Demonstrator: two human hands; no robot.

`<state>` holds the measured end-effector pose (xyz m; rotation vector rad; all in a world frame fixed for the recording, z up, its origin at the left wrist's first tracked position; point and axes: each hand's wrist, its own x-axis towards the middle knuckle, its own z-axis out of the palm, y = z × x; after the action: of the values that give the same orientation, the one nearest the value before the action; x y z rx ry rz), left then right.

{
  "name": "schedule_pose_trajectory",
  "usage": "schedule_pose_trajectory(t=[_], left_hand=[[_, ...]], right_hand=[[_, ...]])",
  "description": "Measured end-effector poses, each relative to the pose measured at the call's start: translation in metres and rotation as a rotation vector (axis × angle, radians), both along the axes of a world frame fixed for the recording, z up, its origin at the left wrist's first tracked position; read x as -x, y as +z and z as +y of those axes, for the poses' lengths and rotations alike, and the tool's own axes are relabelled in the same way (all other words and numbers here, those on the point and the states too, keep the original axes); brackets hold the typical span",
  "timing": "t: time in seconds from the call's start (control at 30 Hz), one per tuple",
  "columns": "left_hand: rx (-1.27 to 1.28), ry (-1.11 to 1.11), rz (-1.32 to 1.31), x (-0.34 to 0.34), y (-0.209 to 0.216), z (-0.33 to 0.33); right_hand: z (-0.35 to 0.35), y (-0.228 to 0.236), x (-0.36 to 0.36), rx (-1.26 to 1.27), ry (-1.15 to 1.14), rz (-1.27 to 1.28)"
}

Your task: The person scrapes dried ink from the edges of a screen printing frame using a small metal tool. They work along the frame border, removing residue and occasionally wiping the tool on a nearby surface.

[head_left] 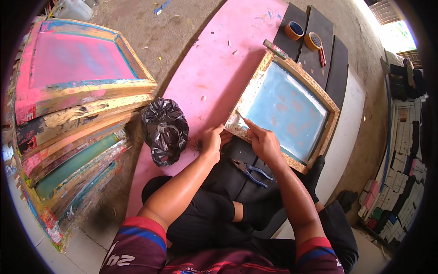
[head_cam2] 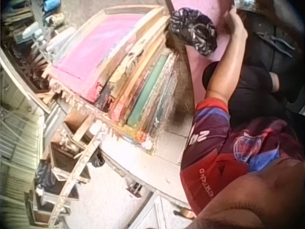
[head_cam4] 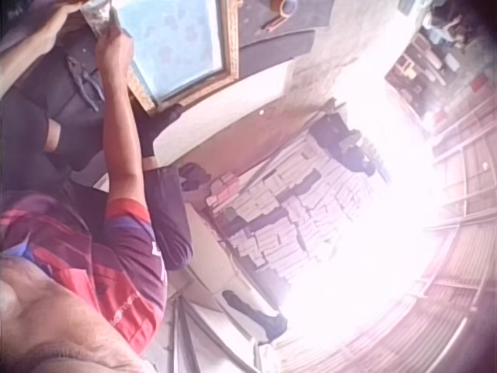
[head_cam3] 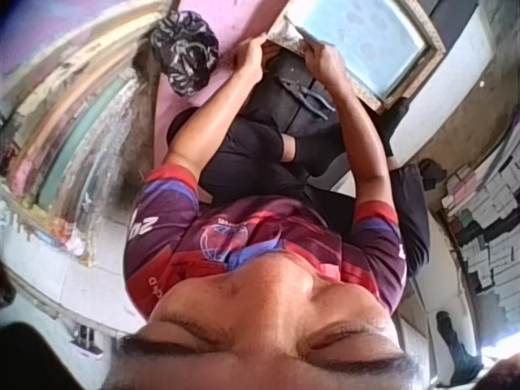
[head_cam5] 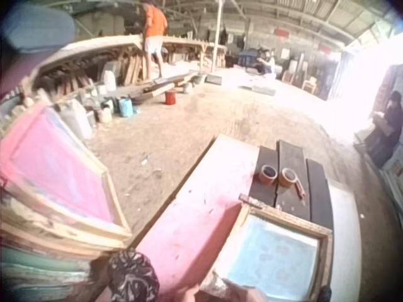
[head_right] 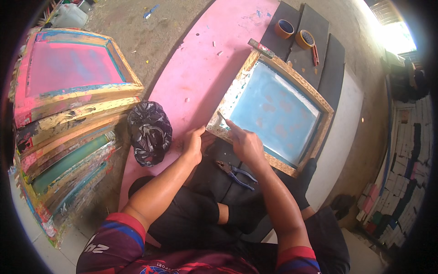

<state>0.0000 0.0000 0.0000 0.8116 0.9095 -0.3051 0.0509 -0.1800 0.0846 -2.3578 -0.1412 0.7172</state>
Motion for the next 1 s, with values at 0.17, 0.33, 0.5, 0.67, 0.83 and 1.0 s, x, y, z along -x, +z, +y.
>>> schedule_pose_trajectory(t=[0.17, 0.33, 0.5, 0.67, 0.83, 1.0], left_hand=[[-0.027, 0.015, 0.027, 0.002, 0.010, 0.010], [-0.011, 0.014, 0.017, -0.001, 0.008, 0.004], [0.000, 0.026, 0.008, -0.002, 0.016, 0.004], [0.017, 0.006, 0.026, 0.000, 0.008, 0.004], [0.048, 0.031, 0.007, -0.001, 0.009, 0.003], [0.035, 0.023, 0.020, -0.002, 0.013, 0.004]], right_hand=[[0.004, 0.010, -0.005, -0.478, -0.435, 0.576], [-0.007, -0.033, -0.005, -0.350, -0.033, -0.152], [0.008, 0.023, -0.010, -0.522, -0.534, 0.606], [0.011, 0.017, 0.026, -0.042, -0.062, -0.226], [0.012, 0.020, 0.040, 0.080, -0.046, -0.136], [0.015, 0.019, 0.045, 0.024, -0.092, -0.149]])
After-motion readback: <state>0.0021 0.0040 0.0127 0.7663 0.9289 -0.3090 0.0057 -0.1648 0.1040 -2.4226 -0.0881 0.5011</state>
